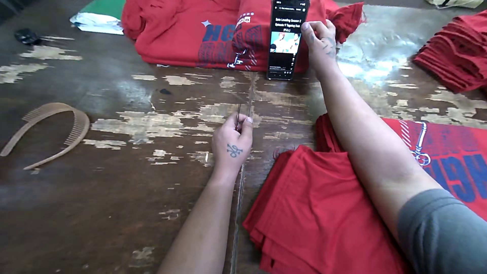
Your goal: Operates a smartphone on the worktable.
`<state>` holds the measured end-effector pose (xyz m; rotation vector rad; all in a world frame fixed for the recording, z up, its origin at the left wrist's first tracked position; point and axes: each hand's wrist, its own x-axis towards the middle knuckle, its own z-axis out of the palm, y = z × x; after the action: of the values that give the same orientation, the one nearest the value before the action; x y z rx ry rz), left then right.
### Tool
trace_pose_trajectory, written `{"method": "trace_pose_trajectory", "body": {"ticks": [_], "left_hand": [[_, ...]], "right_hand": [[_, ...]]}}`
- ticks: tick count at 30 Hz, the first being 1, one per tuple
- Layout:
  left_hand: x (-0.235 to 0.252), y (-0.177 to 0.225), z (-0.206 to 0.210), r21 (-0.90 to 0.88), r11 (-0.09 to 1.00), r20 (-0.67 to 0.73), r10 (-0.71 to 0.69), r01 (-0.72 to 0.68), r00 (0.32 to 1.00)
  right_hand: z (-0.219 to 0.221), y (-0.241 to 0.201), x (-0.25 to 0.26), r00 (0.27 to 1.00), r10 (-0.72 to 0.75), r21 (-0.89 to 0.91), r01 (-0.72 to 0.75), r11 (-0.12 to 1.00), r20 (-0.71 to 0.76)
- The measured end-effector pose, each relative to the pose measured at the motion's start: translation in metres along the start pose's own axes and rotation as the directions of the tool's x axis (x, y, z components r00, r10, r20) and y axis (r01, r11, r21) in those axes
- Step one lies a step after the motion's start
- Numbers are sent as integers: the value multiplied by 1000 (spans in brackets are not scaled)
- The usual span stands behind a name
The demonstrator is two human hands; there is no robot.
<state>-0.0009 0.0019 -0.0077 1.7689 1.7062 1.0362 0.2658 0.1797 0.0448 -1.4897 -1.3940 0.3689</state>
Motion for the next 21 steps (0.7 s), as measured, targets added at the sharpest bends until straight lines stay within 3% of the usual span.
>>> {"method": "trace_pose_trajectory", "body": {"ticks": [21], "left_hand": [[-1,0,0,4,1000,-7,11,-11,1000]], "right_hand": [[0,1,1,1000,-18,7,18,1000,-1]]}}
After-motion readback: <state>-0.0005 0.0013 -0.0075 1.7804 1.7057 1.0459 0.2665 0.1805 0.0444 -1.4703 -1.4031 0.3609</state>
